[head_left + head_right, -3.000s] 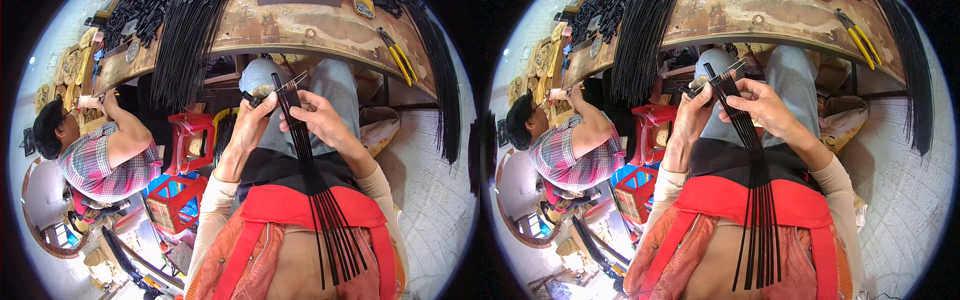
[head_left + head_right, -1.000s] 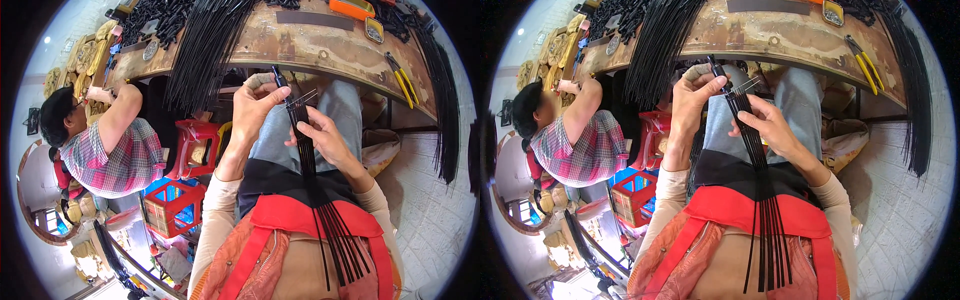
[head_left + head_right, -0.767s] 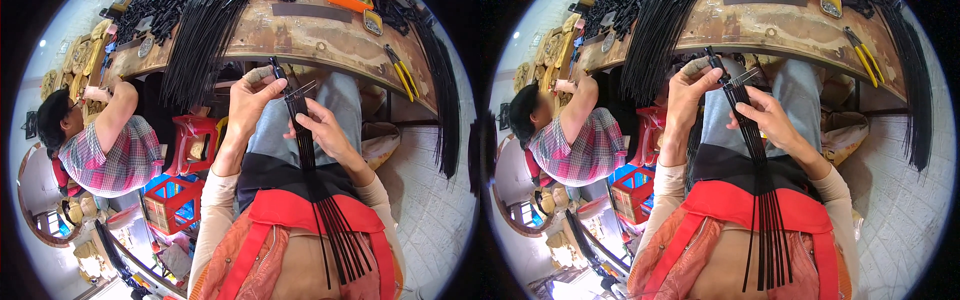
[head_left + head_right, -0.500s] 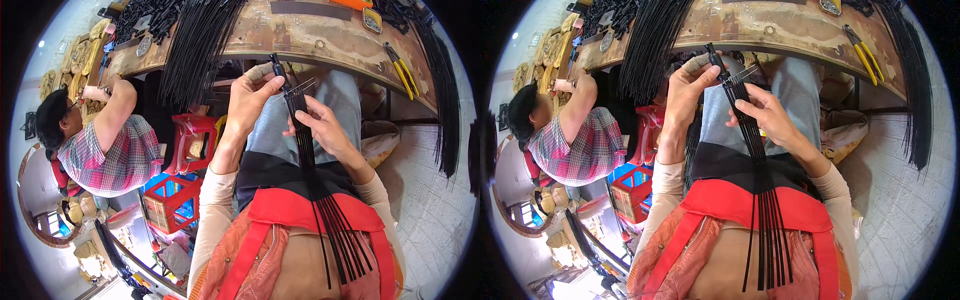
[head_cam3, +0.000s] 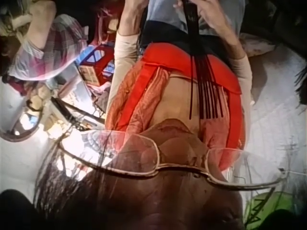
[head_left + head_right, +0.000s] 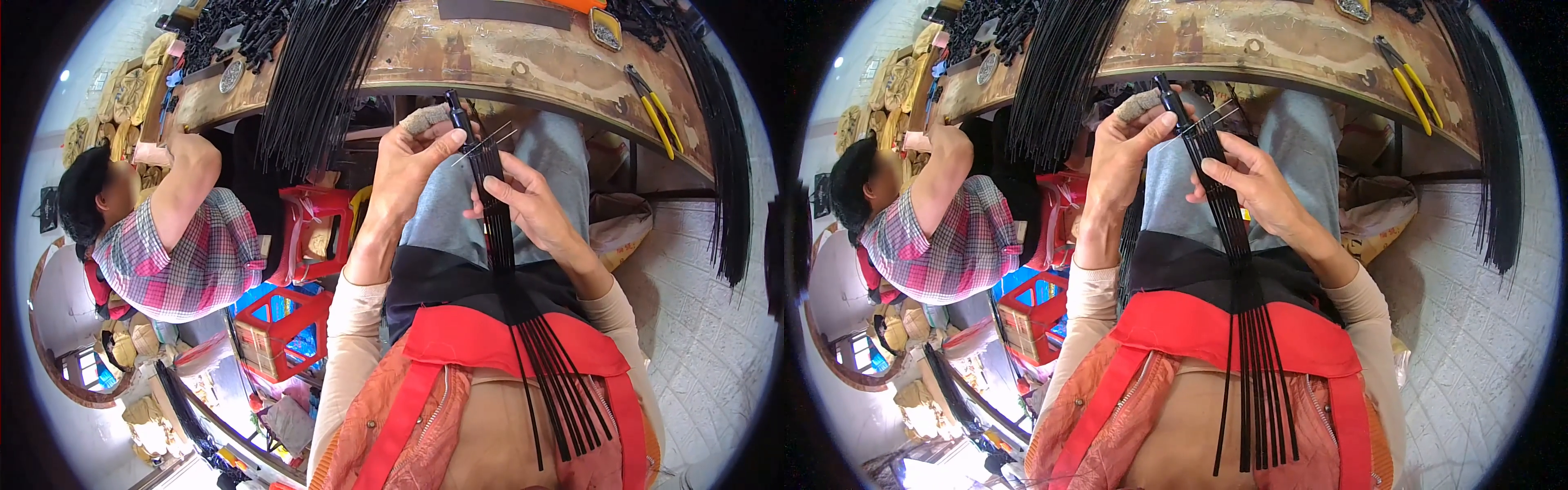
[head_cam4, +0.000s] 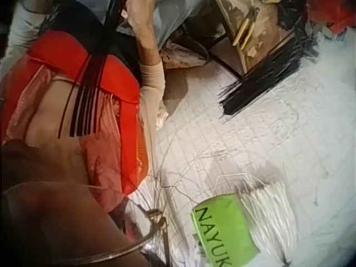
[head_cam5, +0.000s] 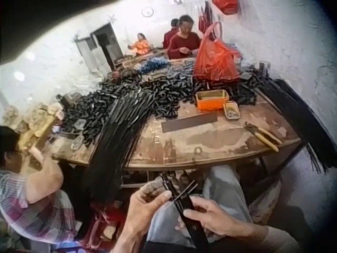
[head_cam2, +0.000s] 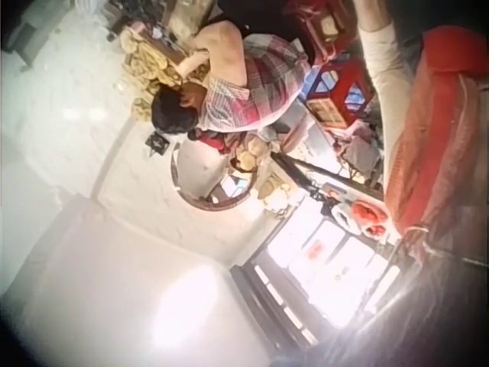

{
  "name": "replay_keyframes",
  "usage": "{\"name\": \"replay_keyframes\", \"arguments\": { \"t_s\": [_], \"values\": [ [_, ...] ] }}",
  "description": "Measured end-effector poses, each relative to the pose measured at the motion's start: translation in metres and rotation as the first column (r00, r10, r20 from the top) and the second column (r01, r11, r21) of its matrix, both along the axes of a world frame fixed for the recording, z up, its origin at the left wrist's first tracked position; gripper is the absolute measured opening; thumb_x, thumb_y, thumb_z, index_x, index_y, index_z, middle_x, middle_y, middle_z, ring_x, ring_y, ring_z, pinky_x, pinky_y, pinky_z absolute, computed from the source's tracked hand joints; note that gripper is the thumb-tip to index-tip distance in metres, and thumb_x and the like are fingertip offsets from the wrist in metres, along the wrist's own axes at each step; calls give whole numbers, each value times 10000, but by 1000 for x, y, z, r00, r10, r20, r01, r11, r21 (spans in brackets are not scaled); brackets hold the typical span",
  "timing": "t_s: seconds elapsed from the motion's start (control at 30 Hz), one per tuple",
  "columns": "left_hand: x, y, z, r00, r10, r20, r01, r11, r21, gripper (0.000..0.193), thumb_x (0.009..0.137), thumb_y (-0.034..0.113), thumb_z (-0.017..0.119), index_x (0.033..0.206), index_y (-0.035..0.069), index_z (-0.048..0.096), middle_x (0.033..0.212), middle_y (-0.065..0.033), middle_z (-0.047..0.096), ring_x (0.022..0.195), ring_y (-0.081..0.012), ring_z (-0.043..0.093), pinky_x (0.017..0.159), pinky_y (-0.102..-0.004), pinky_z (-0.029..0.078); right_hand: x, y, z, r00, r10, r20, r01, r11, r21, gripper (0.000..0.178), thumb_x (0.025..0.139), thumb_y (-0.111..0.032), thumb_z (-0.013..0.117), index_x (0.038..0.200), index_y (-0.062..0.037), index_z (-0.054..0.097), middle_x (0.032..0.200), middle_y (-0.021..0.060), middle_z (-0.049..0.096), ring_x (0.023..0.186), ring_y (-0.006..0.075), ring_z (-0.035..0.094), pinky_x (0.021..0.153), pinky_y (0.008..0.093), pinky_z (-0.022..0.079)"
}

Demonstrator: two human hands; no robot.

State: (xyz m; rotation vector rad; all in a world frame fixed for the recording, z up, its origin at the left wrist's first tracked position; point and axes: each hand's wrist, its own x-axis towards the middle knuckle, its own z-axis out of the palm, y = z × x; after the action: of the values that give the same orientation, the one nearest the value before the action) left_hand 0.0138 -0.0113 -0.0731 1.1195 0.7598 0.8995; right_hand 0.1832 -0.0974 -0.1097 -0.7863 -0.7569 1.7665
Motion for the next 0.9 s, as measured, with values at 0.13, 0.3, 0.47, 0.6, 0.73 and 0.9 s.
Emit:
{"name": "replay_keyframes", "arguments": {
  "t_s": [0.13, 0.3, 0.47, 0.6, 0.73, 0.9],
  "values": [
    [4, -6, 1, 994, 104, -11, -105, 993, -54, 320, 866, 45, 679, 1166, -36, 603, 1031, -147, 694, 926, -180, 668, 868, -301, 518, -1, 1, 0, 1000, 1, 10, -1, 1000, 0, 277, 975, -160, 547, 1210, -20, 502, 919, 61, 571, 821, 142, 593, 850, 419, 553],
    [4, -8, -1, 982, 173, 78, -164, 979, -119, 362, 858, -2, 679, 1194, -71, 564, 1031, -167, 690, 953, -174, 662, 881, -302, 527, -2, 4, -2, 1000, 15, 7, -15, 1000, -3, 278, 975, -160, 548, 1210, -18, 502, 912, 61, 575, 812, 143, 593, 846, 419, 554],
    [3, -12, -3, 976, 211, -45, -209, 977, 46, 365, 888, 61, 666, 1212, -55, 547, 1040, -173, 689, 927, -180, 666, 860, -288, 523, -3, 5, -4, 999, 32, -39, -33, 999, -41, 308, 973, -161, 552, 1242, -24, 493, 908, 68, 583, 808, 146, 595, 841, 424, 557],
    [1, -10, -3, 979, 201, 10, -201, 979, -32, 367, 900, 64, 650, 1225, -65, 538, 1057, -176, 682, 927, -178, 662, 860, -287, 519, -6, 5, -4, 998, 47, -47, -48, 999, -23, 319, 973, -166, 554, 1252, -26, 488, 910, 67, 582, 810, 146, 595, 842, 424, 557],
    [-1, -6, -3, 989, 149, 14, -148, 988, -46, 376, 882, 27, 662, 1221, -75, 537, 1039, -166, 684, 908, -170, 660, 853, -293, 532, -5, 5, -2, 998, 49, -31, -50, 999, -22, 323, 975, -164, 549, 1259, -22, 487, 909, 63, 580, 808, 146, 595, 845, 423, 555],
    [1, -10, -1, 988, 145, 55, -142, 988, -61, 366, 879, 23, 663, 1214, -64, 546, 1026, -162, 689, 907, -172, 664, 856, -301, 532, -5, 3, 0, 1000, 23, -5, -23, 1000, -14, 301, 977, -160, 543, 1241, -22, 497, 904, 61, 577, 800, 140, 592, 842, 415, 554]
  ]
}}
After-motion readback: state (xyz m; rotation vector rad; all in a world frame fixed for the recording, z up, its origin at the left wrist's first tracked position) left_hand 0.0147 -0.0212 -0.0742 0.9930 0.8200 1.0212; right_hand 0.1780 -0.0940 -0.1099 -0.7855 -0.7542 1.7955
